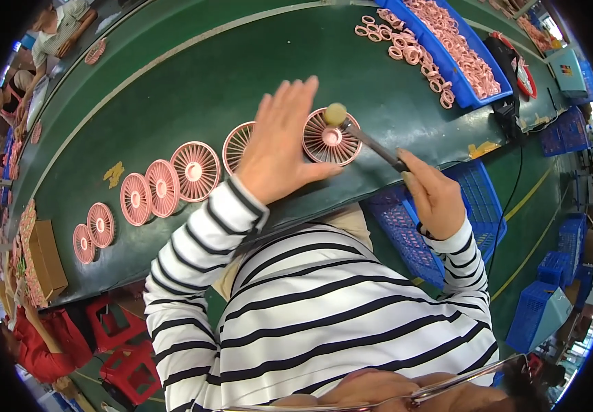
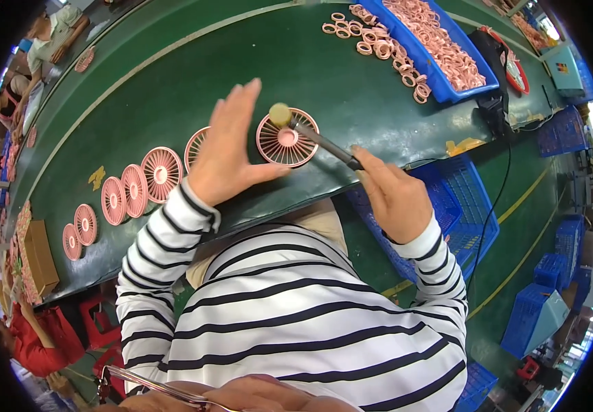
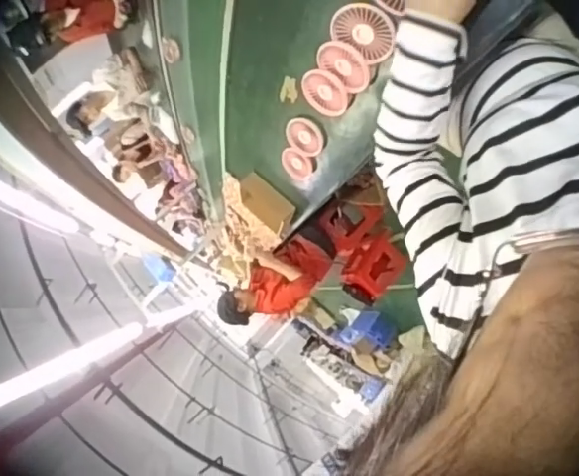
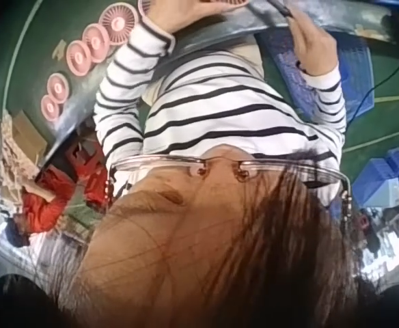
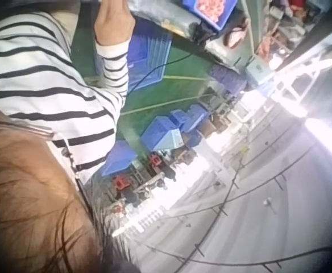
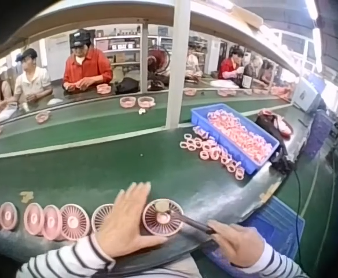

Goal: The person assembles fan grilles by attaching plastic clips to their centers by hand and tapping them with a mallet, then transfers grilles between baskets before continuing assembly.

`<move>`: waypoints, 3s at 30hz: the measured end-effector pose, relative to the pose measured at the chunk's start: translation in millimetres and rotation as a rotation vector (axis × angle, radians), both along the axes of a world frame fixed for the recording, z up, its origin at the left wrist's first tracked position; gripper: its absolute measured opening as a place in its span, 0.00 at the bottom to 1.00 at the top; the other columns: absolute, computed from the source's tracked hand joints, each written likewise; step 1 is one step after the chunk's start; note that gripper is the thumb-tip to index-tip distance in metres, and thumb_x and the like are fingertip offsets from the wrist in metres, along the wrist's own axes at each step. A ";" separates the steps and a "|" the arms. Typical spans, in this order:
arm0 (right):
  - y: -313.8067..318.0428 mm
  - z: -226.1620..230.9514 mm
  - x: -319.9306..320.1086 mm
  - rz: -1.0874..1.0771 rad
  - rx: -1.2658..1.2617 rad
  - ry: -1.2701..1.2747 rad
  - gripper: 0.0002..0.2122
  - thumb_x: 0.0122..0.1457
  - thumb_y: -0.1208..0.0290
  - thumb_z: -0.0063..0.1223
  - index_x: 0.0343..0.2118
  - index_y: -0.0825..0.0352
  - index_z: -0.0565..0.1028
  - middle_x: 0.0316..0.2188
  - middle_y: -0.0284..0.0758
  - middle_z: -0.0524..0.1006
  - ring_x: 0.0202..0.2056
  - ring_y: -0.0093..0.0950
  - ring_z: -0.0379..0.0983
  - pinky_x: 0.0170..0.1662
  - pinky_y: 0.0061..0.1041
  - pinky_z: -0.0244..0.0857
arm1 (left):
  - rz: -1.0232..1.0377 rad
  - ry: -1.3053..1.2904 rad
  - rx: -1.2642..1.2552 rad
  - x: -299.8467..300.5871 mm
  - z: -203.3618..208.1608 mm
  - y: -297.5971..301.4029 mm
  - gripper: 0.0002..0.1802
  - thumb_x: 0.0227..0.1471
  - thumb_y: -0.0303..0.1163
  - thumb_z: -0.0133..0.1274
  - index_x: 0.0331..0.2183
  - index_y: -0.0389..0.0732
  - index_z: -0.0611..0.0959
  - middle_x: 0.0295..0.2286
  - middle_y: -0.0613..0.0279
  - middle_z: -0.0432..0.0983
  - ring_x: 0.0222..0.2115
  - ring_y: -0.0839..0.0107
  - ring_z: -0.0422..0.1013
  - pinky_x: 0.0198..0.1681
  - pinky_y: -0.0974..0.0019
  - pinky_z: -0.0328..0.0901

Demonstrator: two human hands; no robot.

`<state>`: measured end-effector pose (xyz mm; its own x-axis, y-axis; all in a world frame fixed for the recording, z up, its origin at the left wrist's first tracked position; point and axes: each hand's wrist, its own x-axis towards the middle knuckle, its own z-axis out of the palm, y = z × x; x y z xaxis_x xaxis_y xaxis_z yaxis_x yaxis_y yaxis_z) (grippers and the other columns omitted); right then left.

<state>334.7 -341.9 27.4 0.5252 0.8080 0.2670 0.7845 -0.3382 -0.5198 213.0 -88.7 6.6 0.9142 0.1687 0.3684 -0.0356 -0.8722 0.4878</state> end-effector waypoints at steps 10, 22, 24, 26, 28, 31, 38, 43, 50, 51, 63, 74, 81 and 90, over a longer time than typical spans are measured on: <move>9.0 19.0 -28.2 0.132 0.166 0.171 0.19 0.54 0.86 0.48 0.50 0.74 0.71 0.43 0.48 0.76 0.34 0.40 0.76 0.38 0.28 0.69 | 0.136 0.063 -0.088 -63.8 -10.4 35.1 0.61 0.29 0.37 0.72 0.62 0.39 0.55 0.48 0.46 0.70 0.50 0.51 0.68 0.61 0.43 0.50; 58.2 -6.6 -46.0 0.220 -0.149 -0.101 0.19 0.59 0.73 0.51 0.54 0.61 0.68 0.26 0.43 0.76 0.25 0.43 0.74 0.27 0.38 0.69 | 0.159 0.015 -0.150 -61.9 -11.5 32.0 0.64 0.30 0.41 0.72 0.62 0.40 0.51 0.45 0.49 0.74 0.46 0.54 0.71 0.62 0.45 0.49; 74.2 -13.1 -37.0 0.186 -0.180 -0.085 0.18 0.59 0.69 0.50 0.53 0.60 0.68 0.23 0.44 0.76 0.23 0.46 0.73 0.25 0.41 0.67 | 0.154 0.076 -0.140 -64.7 -10.1 37.4 0.64 0.32 0.46 0.70 0.63 0.41 0.50 0.51 0.47 0.68 0.54 0.49 0.64 0.63 0.44 0.45; 73.0 0.3 -35.3 0.157 -0.173 -0.065 0.17 0.59 0.71 0.51 0.52 0.60 0.70 0.25 0.45 0.76 0.24 0.47 0.73 0.26 0.40 0.68 | 0.133 0.050 0.074 -77.9 -3.7 42.7 0.65 0.30 0.50 0.70 0.63 0.39 0.52 0.59 0.45 0.57 0.62 0.46 0.50 0.65 0.43 0.37; 62.0 4.3 -35.5 0.208 -0.083 0.058 0.18 0.58 0.73 0.51 0.53 0.60 0.71 0.26 0.46 0.76 0.25 0.47 0.74 0.28 0.38 0.68 | 0.201 0.086 0.193 -102.8 11.6 57.0 0.64 0.28 0.50 0.71 0.62 0.39 0.56 0.61 0.46 0.52 0.64 0.47 0.46 0.65 0.43 0.37; 43.0 3.9 -46.8 0.320 -0.178 0.182 0.18 0.58 0.74 0.52 0.53 0.61 0.72 0.27 0.47 0.76 0.26 0.46 0.74 0.30 0.37 0.69 | 0.276 0.169 0.236 -133.1 16.0 80.1 0.61 0.28 0.41 0.72 0.62 0.44 0.57 0.55 0.47 0.64 0.61 0.44 0.51 0.63 0.39 0.40; 59.1 20.0 -41.1 0.162 0.104 0.146 0.16 0.60 0.77 0.48 0.52 0.68 0.72 0.37 0.45 0.79 0.25 0.32 0.76 0.29 0.27 0.68 | 0.241 0.109 0.136 -123.7 0.0 62.2 0.61 0.30 0.43 0.71 0.62 0.42 0.55 0.50 0.46 0.69 0.54 0.46 0.62 0.62 0.37 0.41; 60.7 -16.8 -48.7 0.380 0.397 -0.050 0.18 0.58 0.80 0.43 0.53 0.69 0.69 0.39 0.49 0.77 0.22 0.35 0.73 0.29 0.30 0.69 | 0.231 0.107 0.020 -114.4 0.1 57.5 0.62 0.30 0.42 0.71 0.62 0.40 0.53 0.50 0.46 0.68 0.54 0.50 0.63 0.62 0.35 0.41; 89.3 22.9 -68.3 0.236 0.061 0.178 0.19 0.56 0.80 0.51 0.52 0.66 0.70 0.34 0.49 0.77 0.32 0.45 0.76 0.34 0.33 0.71 | 0.287 0.109 -0.046 -121.0 -8.9 60.3 0.67 0.28 0.45 0.72 0.63 0.40 0.50 0.50 0.51 0.70 0.50 0.56 0.69 0.60 0.30 0.37; 96.1 5.8 -68.2 0.355 0.219 -0.002 0.18 0.57 0.77 0.52 0.52 0.65 0.70 0.31 0.48 0.77 0.29 0.44 0.76 0.31 0.34 0.70 | 0.285 0.113 -0.046 -119.9 -7.3 59.5 0.67 0.28 0.45 0.72 0.63 0.40 0.49 0.50 0.51 0.70 0.52 0.56 0.67 0.61 0.30 0.37; 92.3 -5.6 -64.2 0.484 -0.147 0.098 0.18 0.57 0.70 0.54 0.52 0.60 0.72 0.24 0.42 0.76 0.23 0.43 0.73 0.27 0.37 0.68 | 0.383 0.210 0.192 -182.0 6.3 95.2 0.62 0.27 0.41 0.72 0.62 0.44 0.57 0.57 0.57 0.62 0.59 0.46 0.55 0.63 0.36 0.37; 118.4 -10.1 -82.5 0.461 -0.273 -0.017 0.19 0.58 0.71 0.53 0.53 0.62 0.70 0.26 0.42 0.77 0.22 0.42 0.73 0.25 0.37 0.67 | 0.293 0.009 -0.308 -159.6 -18.6 68.3 0.69 0.26 0.42 0.74 0.63 0.38 0.48 0.48 0.46 0.69 0.50 0.51 0.67 0.58 0.48 0.57; 132.8 8.4 -91.5 0.492 0.005 0.073 0.16 0.60 0.70 0.51 0.51 0.61 0.71 0.25 0.43 0.77 0.24 0.42 0.75 0.25 0.36 0.68 | 0.329 -0.009 -0.388 -165.7 -26.8 68.8 0.74 0.27 0.42 0.75 0.63 0.33 0.40 0.49 0.42 0.68 0.51 0.49 0.65 0.54 0.57 0.61; 141.5 29.0 -78.2 0.448 -0.050 0.076 0.16 0.58 0.74 0.51 0.50 0.64 0.73 0.32 0.43 0.79 0.27 0.38 0.76 0.31 0.30 0.70 | 0.334 -0.073 -0.447 -171.3 -34.8 61.6 0.73 0.27 0.38 0.75 0.63 0.34 0.42 0.52 0.39 0.64 0.54 0.50 0.63 0.56 0.56 0.60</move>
